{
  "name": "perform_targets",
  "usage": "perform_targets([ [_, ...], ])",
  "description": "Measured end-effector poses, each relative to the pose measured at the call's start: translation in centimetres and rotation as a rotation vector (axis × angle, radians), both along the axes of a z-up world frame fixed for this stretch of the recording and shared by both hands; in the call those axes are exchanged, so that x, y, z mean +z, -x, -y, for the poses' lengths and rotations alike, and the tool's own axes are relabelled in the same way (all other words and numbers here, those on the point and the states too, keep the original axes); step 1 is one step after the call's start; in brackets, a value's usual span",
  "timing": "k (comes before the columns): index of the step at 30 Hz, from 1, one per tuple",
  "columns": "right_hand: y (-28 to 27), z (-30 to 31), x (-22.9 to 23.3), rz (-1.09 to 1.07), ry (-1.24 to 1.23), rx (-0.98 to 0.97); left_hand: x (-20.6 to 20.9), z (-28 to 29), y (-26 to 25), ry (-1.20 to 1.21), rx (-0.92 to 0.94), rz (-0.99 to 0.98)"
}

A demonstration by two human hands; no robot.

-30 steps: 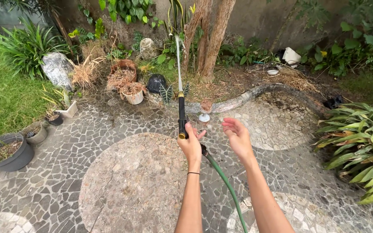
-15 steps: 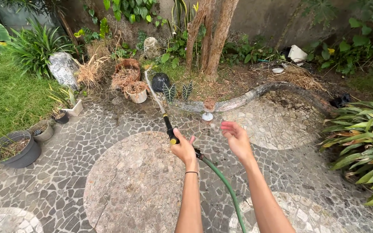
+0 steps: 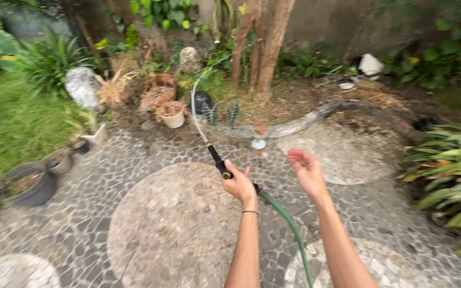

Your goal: The recorder uses a hose nozzle to water various plants and trees in an outdoor garden area.

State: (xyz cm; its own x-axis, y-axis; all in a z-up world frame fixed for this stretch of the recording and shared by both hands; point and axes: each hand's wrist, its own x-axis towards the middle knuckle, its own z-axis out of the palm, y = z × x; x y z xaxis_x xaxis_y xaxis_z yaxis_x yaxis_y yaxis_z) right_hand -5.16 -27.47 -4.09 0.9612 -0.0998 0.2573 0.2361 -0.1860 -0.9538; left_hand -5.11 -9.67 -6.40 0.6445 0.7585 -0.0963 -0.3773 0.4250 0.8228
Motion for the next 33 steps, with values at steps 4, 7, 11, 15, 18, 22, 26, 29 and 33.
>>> perform_targets([
  [4, -0.6, 0.0, -0.6, -0.006, 0.013, 0.044, -1.1, 0.2, -0.7, 0.050, 0.079, -0.031],
  [7, -0.4, -0.9, -0.4, -0.007, 0.011, 0.060, -0.2, -0.1, 0.2, 0.029, 0.105, 0.002],
  [11, -0.3, -0.7, -0.1, 0.023, -0.021, 0.060, 0.4, 0.4, 0.9, -0.012, 0.052, -0.031],
  [15, -0.2, 0.1, -0.3, 0.049, -0.038, 0.044, -0.5, 0.9, 0.4, -0.052, 0.016, -0.018],
  [18, 0.7, 0.5, 0.6, 0.034, -0.043, 0.006, 2.6, 2.4, 3.0, -0.073, -0.179, -0.192],
  [22, 1.3, 1.3, 1.3, 0.016, -0.044, -0.026, 1.4, 5.7, 1.5, -0.068, -0.163, -0.133],
  [26, 1.4, 2.9, 0.8, 0.037, -0.045, -0.043, 1.4, 8.7, 1.3, -0.006, -0.171, -0.082],
  [29, 2.0, 4.3, 0.6, 0.048, -0.041, -0.064, 0.7, 10.9, 1.3, 0.032, -0.203, -0.068],
  [33, 2.7, 6.6, 0.3, 0.025, -0.035, -0.117, -2.5, 13.8, 0.1, 0.074, -0.271, -0.113],
])
